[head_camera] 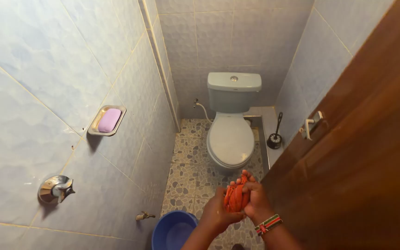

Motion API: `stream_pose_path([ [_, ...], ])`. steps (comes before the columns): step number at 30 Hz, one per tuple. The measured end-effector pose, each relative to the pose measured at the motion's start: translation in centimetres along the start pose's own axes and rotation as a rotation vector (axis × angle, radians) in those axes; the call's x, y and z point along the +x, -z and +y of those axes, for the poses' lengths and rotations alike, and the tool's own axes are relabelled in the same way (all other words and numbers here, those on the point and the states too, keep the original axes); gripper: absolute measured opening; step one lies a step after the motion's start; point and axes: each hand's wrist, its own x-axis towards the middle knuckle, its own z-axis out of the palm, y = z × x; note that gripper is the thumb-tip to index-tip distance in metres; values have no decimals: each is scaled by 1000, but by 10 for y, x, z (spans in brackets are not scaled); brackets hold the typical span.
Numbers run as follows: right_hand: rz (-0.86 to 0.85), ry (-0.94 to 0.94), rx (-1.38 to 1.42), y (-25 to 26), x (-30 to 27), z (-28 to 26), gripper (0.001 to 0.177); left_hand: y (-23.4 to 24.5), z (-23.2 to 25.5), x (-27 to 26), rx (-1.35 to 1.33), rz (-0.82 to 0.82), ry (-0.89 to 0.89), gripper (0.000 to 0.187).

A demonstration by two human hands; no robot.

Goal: The person cleans the exterior and interior of a toilet using a cloth and then mops the surrounding floor.

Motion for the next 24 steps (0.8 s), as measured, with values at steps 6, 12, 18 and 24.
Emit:
stream_pose_path([
  [6, 68, -3, -26, 8, 49, -24, 44, -10, 41, 24, 337, 212, -149, 81],
  [12, -12, -255, -238, -17, 45, -68, 65, 0, 56, 33, 278, 297, -169, 55],
  [18, -335, -181, -264, -48, 27, -102, 75, 5, 51, 70, -339, 196, 185, 56],
  [24, -565, 239, -868, -96, -1, -105, 100, 17, 31, 122, -1063, -118, 401, 49],
])
